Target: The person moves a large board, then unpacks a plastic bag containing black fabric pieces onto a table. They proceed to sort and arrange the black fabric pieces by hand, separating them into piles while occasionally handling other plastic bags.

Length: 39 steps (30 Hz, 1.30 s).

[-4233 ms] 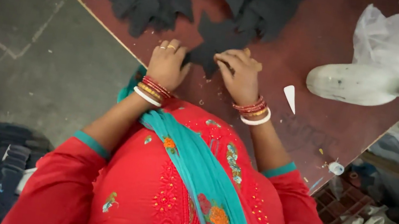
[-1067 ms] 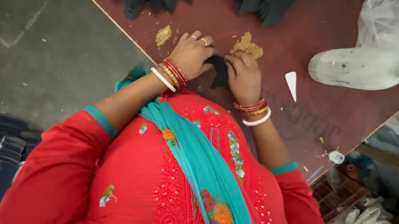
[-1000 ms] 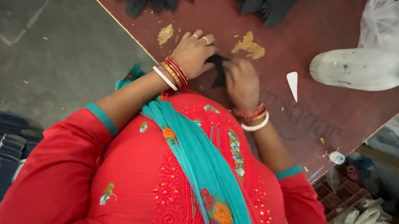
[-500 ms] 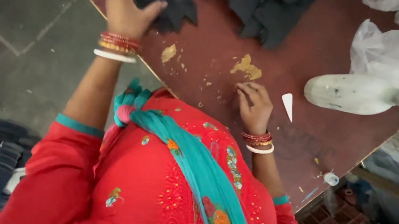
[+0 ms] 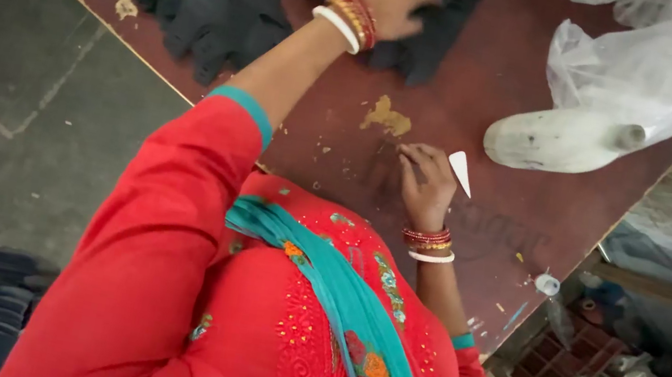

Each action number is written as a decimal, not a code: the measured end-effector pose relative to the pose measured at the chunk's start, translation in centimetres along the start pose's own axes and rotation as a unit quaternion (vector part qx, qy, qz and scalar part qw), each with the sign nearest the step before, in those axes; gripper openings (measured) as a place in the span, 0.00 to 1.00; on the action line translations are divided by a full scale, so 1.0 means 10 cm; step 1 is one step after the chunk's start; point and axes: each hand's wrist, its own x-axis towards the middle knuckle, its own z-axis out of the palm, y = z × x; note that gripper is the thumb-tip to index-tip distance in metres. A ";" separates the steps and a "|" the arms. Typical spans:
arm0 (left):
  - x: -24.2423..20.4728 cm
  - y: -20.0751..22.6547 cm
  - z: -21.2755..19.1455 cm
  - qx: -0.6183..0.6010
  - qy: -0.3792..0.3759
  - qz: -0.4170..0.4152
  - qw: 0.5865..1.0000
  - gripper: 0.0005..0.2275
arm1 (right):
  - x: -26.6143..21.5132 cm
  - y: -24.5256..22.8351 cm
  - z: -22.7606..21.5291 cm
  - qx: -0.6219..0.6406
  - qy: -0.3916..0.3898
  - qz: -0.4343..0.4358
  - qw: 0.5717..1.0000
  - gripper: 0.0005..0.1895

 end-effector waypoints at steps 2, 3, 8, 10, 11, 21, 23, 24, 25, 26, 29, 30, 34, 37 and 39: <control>0.08 0.13 0.09 -0.048 -0.105 0.060 0.991 0.19 | -0.04 0.02 -0.03 -0.003 0.010 0.001 1.000 0.09; 0.08 0.22 0.10 0.020 -0.162 0.067 0.984 0.22 | -0.04 0.03 -0.04 0.000 0.016 0.012 1.000 0.09; -0.27 0.22 0.17 0.041 -0.191 0.025 0.980 0.22 | -0.08 0.06 -0.07 0.009 0.033 0.055 0.998 0.08; -0.56 0.20 0.08 0.018 -0.182 -0.027 0.983 0.19 | -0.08 0.05 -0.07 0.002 0.034 0.042 0.999 0.08; -0.77 0.28 0.00 0.017 -0.184 -0.028 0.982 0.19 | -0.06 0.04 -0.05 0.003 0.034 0.045 0.998 0.08; -1.56 0.81 -0.61 -0.060 -0.122 -0.183 0.974 0.19 | 0.53 -0.05 0.50 0.008 -0.053 -0.047 0.997 0.08; -1.56 0.82 -0.61 -0.063 -0.110 -0.200 0.972 0.18 | 0.70 0.01 0.69 0.002 -0.080 -0.077 0.994 0.08; -1.57 0.82 -0.60 -0.056 -0.113 -0.201 0.971 0.18 | 0.78 0.05 0.77 -0.008 -0.091 -0.098 0.991 0.08; -1.58 0.83 -0.58 -0.049 -0.116 -0.203 0.971 0.17 | 0.85 0.10 0.84 -0.018 -0.102 -0.119 0.988 0.08; -1.59 0.84 -0.59 -0.049 -0.115 -0.208 0.970 0.17 | 0.82 0.12 0.87 -0.016 -0.106 -0.119 0.987 0.08; -1.57 0.83 -0.60 -0.033 -0.130 -0.226 0.965 0.16 | 0.72 0.12 0.89 -0.022 -0.087 -0.138 0.986 0.08; -1.58 0.82 -0.58 -0.036 -0.117 -0.220 0.968 0.17 | 0.65 0.10 0.86 -0.040 -0.082 -0.145 0.985 0.09; -1.60 0.85 -0.65 -0.042 -0.093 -0.203 0.974 0.16 | 0.35 -0.03 0.69 -0.050 -0.092 -0.122 0.987 0.09; -1.61 0.89 -0.73 -0.019 -0.057 -0.166 0.984 0.16 | 0.25 -0.02 0.56 -0.004 -0.085 -0.071 0.994 0.08; -1.61 0.85 -0.86 -0.009 -0.023 -0.166 0.986 0.16 | 0.23 0.06 0.46 0.000 -0.077 -0.045 0.996 0.08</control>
